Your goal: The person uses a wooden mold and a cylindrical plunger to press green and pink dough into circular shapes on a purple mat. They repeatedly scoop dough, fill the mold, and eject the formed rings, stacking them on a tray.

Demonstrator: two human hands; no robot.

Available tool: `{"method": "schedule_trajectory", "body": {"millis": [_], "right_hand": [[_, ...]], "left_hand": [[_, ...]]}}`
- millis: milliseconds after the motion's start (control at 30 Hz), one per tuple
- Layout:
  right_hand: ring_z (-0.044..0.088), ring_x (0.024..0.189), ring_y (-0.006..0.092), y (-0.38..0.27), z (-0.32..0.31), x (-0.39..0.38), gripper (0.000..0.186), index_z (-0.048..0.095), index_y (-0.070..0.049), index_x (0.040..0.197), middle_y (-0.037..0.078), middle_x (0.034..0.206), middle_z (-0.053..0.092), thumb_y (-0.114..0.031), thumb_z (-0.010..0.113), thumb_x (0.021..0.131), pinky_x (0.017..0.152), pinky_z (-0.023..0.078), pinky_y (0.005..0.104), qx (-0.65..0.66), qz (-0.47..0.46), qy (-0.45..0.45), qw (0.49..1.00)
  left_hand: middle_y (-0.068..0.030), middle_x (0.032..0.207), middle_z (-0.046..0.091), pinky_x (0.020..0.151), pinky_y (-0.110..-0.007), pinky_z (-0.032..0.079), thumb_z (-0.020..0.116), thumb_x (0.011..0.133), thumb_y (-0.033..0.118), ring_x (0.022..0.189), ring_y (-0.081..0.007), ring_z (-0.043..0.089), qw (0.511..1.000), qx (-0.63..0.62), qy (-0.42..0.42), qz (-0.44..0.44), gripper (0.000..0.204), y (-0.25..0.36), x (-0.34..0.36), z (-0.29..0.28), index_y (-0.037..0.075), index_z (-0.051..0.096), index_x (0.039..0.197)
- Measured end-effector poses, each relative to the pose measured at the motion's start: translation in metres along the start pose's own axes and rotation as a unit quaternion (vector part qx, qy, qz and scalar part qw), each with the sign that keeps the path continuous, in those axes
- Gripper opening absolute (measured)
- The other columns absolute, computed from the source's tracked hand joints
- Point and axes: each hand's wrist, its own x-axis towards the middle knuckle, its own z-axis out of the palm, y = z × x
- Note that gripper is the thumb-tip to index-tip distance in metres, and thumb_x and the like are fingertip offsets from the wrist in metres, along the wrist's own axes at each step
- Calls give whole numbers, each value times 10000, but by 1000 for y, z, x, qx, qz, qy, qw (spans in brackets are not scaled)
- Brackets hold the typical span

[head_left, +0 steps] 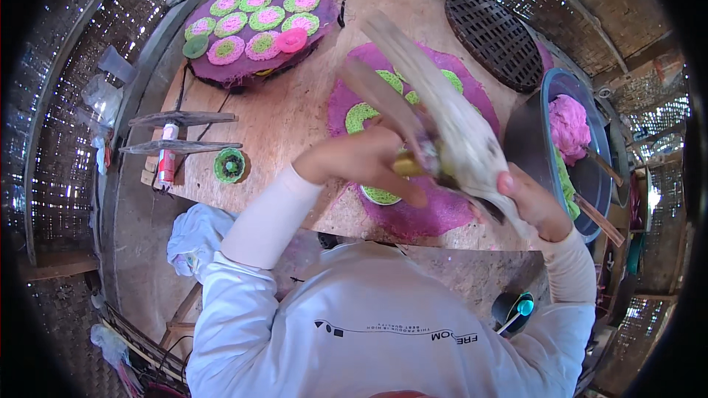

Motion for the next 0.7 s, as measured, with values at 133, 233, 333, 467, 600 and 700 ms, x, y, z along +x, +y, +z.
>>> {"method": "schedule_trajectory", "body": {"millis": [133, 233, 333, 467, 600, 700], "right_hand": [[592, 823, 154, -5, 17, 31, 635, 553, 23, 1104, 99, 942, 626, -551, 364, 909, 724, 468, 260, 149, -69, 26, 986], [497, 1093, 216, 43, 27, 71, 481, 524, -26, 1193, 125, 1215, 512, -392, 506, 881, 940, 367, 322, 62, -153, 90, 982], [441, 1179, 303, 81, 41, 95, 472, 515, -95, 1234, 147, 1254, 482, -347, 581, 841, 982, 329, 452, -459, -230, 212, 832], [418, 1198, 322, 91, 57, 101, 434, 580, -104, 1158, 158, 1237, 488, -357, 607, 807, 1025, 265, 503, -519, -240, 272, 774], [404, 1216, 316, 89, 56, 94, 448, 586, -128, 1156, 145, 1279, 459, -377, 624, 786, 1033, 238, 526, -547, -222, 246, 769], [384, 1238, 309, 84, 54, 91, 455, 588, -137, 1155, 149, 1313, 432, -378, 639, 773, 1029, 226, 550, -557, -216, 249, 762]], "left_hand": [[-129, 1183, 548, 961, -391, 372, 776, 619, 180, 1113, -286, 496, 984, -24, 176, -27, 555, 13, 4, 1, 58, 566, 1118], [-114, 1038, 635, 844, -357, 474, 766, 616, 164, 933, -265, 613, 943, -46, 292, -155, 463, 34, -7, -15, 38, 613, 1034], [-85, 942, 650, 769, -304, 495, 734, 679, 72, 825, -188, 625, 882, -124, 411, -193, 331, 41, -30, -17, -1, 616, 980], [-76, 928, 635, 731, -280, 492, 706, 687, -13, 798, -154, 608, 814, -265, 454, -248, 318, 33, -62, -16, -18, 598, 987], [-83, 911, 632, 709, -281, 492, 693, 690, -43, 766, -157, 603, 781, -279, 498, -253, 313, 34, -70, -12, -29, 592, 986], [-85, 891, 635, 711, -291, 493, 695, 703, -20, 771, -150, 603, 789, -269, 493, -250, 297, 34, -74, -11, -32, 595, 983]]}}
